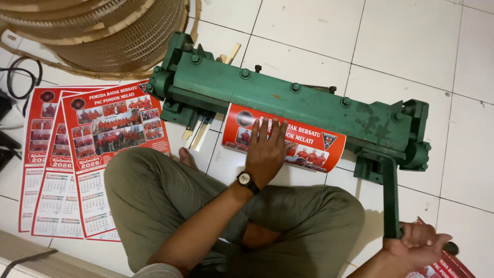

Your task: The person sits on the floor and uses a green manual binding machine to bind red calendar sheets. They insert the sheets into the machine, operate the handle to secure the binding, and then remove the finished calendar. The person also adjusts the machine's components during the process.

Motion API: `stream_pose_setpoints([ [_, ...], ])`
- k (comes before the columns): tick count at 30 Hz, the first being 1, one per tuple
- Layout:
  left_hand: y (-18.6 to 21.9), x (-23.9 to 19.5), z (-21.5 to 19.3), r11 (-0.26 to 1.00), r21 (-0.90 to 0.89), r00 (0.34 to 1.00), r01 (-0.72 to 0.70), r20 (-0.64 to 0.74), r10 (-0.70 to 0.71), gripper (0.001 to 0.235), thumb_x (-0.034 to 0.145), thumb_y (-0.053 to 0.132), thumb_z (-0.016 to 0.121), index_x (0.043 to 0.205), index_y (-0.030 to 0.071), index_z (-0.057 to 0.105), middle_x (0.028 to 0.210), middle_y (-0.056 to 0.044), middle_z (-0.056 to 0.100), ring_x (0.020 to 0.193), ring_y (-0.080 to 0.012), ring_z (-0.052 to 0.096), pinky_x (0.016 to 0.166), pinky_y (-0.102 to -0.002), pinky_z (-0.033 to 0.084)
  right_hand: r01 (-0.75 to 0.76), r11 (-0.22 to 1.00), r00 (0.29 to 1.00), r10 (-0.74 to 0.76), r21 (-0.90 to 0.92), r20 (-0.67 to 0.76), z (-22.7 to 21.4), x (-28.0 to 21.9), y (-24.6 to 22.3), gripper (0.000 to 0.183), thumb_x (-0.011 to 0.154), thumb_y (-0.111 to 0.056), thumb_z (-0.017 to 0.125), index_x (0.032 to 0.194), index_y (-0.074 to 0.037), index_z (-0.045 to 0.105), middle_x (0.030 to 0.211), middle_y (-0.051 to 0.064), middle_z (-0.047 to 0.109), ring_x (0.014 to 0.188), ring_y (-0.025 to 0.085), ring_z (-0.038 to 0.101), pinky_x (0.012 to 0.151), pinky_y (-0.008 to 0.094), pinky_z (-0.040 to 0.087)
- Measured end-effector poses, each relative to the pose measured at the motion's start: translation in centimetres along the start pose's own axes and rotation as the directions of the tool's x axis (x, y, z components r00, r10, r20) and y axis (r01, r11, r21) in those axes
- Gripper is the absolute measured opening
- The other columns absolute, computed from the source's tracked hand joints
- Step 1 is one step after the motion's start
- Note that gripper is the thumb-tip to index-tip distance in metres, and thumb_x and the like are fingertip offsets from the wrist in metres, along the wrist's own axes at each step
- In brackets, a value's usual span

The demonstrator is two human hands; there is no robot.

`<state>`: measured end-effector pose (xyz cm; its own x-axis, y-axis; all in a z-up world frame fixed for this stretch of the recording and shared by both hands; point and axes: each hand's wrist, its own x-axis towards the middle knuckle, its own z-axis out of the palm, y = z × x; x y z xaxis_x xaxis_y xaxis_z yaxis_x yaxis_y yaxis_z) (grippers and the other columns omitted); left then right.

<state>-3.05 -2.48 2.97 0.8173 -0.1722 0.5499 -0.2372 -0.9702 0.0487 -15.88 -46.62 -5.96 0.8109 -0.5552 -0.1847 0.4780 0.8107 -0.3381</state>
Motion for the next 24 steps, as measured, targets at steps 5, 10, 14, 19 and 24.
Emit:
stream_pose_setpoints([
  [5, 0.0, 0.8, -1.3, 1.000, -0.013, 0.999, 0.006, -0.048, -0.007, 0.053, 0.107, 0.046, 0.054, 0.132, 0.002, 0.067, 0.125, -0.017, 0.069, 0.120, -0.0375, 0.063, 0.113, -0.053, 0.045, 0.150, 0.982, 0.968, -0.170, -0.116, -0.183, 3.5, -0.8, 0.8, 0.057, 0.116, -0.027, 0.067, 0.064, -0.013, 0.047, 0.051, -0.003, 0.028, 0.042, 0.007, 0.015, 0.039, 0.024, 0.012],
  [10, -0.1, 0.9, -1.3, 1.000, -0.011, 0.999, 0.015, -0.047, -0.016, 0.054, 0.106, 0.049, 0.054, 0.131, 0.003, 0.068, 0.124, -0.016, 0.070, 0.118, -0.0353, 0.064, 0.108, -0.051, 0.049, 0.045, 0.999, 0.994, -0.044, 0.003, -0.104, 1.5, 0.3, -1.1, 0.062, 0.116, -0.036, 0.065, 0.062, -0.013, 0.045, 0.050, -0.003, 0.028, 0.041, 0.007, 0.016, 0.041, 0.023, 0.013],
  [14, -0.3, 1.5, -1.3, 0.997, -0.076, 0.999, 0.025, -0.029, -0.027, 0.052, 0.106, 0.046, 0.054, 0.130, 0.001, 0.067, 0.124, -0.018, 0.068, 0.118, -0.0373, 0.062, 0.113, -0.054, 0.045, 0.090, 0.972, 0.984, -0.121, -0.218, -0.132, 3.2, 0.3, -0.9, 0.056, 0.118, -0.033, 0.067, 0.069, -0.016, 0.044, 0.059, -0.002, 0.029, 0.047, 0.010, 0.014, 0.055, 0.028, 0.028],
  [19, -2.6, 3.4, -1.1, 0.968, -0.219, 0.960, 0.123, 0.272, -0.061, 0.047, 0.106, 0.044, 0.047, 0.127, 0.008, 0.068, 0.127, -0.018, 0.068, 0.120, -0.0402, 0.060, 0.114, -0.064, 0.033, -0.070, 0.975, 0.980, 0.028, -0.210, -0.198, 4.1, 1.1, -2.2, 0.066, 0.112, -0.050, 0.070, 0.061, -0.018, 0.041, 0.052, -0.007, 0.029, 0.043, 0.006, 0.020, 0.041, 0.019, 0.012],
  [24, -10.0, 4.9, -0.5, 0.964, -0.230, 0.990, 0.130, 0.090, -0.112, 0.034, 0.106, 0.021, 0.056, 0.073, 0.013, 0.065, 0.073, -0.008, 0.064, 0.072, -0.0298, 0.058, 0.101, -0.058, 0.040, 0.130, 0.972, 0.979, -0.157, -0.197, -0.130, 16.3, -2.2, 2.2, 0.058, 0.116, -0.020, 0.077, 0.070, -0.017, 0.042, 0.062, -0.004, 0.036, 0.046, 0.005, 0.022, 0.042, 0.022, 0.015],
])
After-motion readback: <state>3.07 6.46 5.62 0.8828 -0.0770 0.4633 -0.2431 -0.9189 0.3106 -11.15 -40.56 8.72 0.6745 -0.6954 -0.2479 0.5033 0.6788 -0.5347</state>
